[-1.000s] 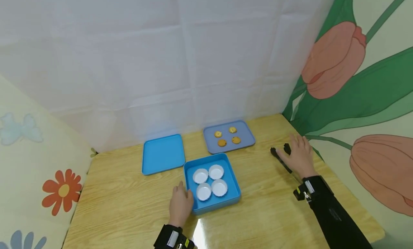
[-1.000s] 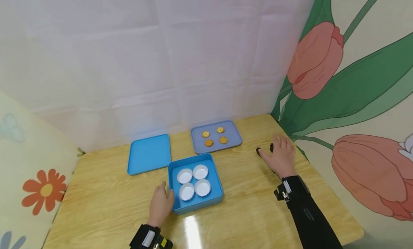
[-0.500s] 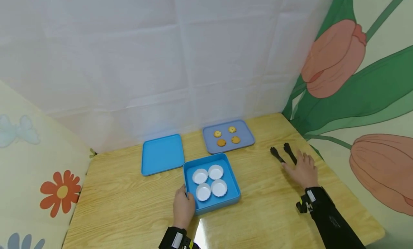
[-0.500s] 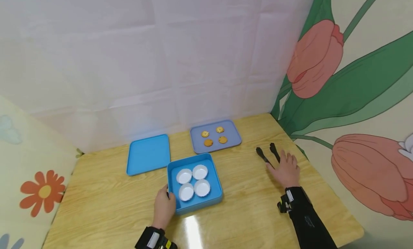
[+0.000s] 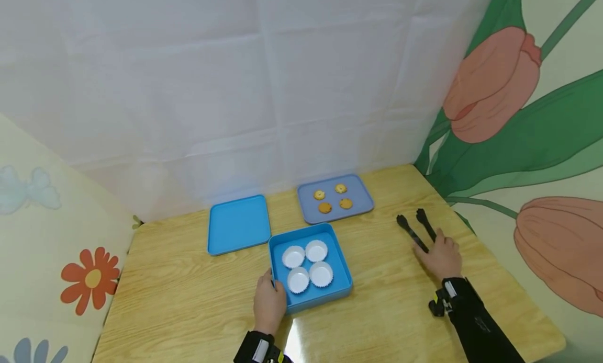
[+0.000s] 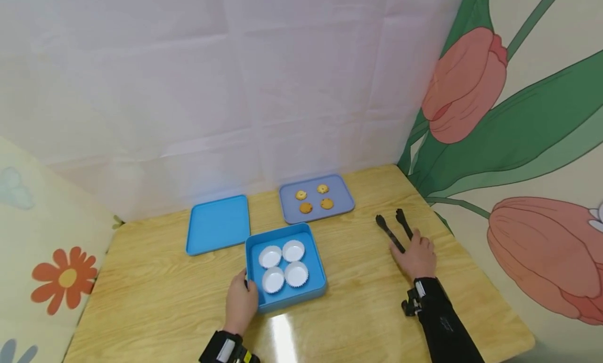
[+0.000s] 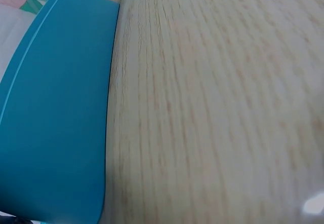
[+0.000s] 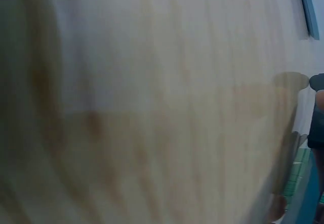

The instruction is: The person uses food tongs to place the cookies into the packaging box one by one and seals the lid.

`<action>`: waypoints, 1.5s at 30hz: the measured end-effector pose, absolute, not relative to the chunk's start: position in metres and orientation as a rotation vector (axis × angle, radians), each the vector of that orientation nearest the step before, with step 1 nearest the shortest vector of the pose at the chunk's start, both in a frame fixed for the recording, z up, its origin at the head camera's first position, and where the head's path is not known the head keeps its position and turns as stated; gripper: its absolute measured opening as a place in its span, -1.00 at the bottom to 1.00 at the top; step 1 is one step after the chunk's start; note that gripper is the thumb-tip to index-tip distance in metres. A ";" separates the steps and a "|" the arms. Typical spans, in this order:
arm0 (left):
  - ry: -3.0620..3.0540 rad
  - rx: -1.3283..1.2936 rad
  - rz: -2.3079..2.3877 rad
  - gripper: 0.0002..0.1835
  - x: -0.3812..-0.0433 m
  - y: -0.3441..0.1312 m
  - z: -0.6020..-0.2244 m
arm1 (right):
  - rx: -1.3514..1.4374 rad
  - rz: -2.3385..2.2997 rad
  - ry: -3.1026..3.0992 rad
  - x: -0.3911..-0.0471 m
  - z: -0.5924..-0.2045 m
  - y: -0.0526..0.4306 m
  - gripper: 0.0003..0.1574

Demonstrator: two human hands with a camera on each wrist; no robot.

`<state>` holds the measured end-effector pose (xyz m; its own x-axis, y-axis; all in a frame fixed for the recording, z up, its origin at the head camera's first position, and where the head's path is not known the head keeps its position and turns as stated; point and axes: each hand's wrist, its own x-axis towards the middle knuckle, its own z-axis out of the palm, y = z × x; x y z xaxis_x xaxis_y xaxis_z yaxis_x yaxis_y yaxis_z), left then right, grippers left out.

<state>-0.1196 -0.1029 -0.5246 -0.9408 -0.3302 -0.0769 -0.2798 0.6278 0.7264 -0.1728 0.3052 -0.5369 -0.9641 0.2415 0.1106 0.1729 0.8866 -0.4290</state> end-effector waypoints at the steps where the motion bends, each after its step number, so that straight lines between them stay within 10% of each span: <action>1: -2.777 0.523 -1.220 -0.55 -0.119 -0.103 -0.525 | -0.332 0.628 -2.885 -0.172 -0.538 0.305 0.11; 45: -2.731 0.454 -1.207 -0.57 -0.115 -0.102 -0.528 | 0.048 0.550 -2.934 -0.218 -0.482 0.246 -0.02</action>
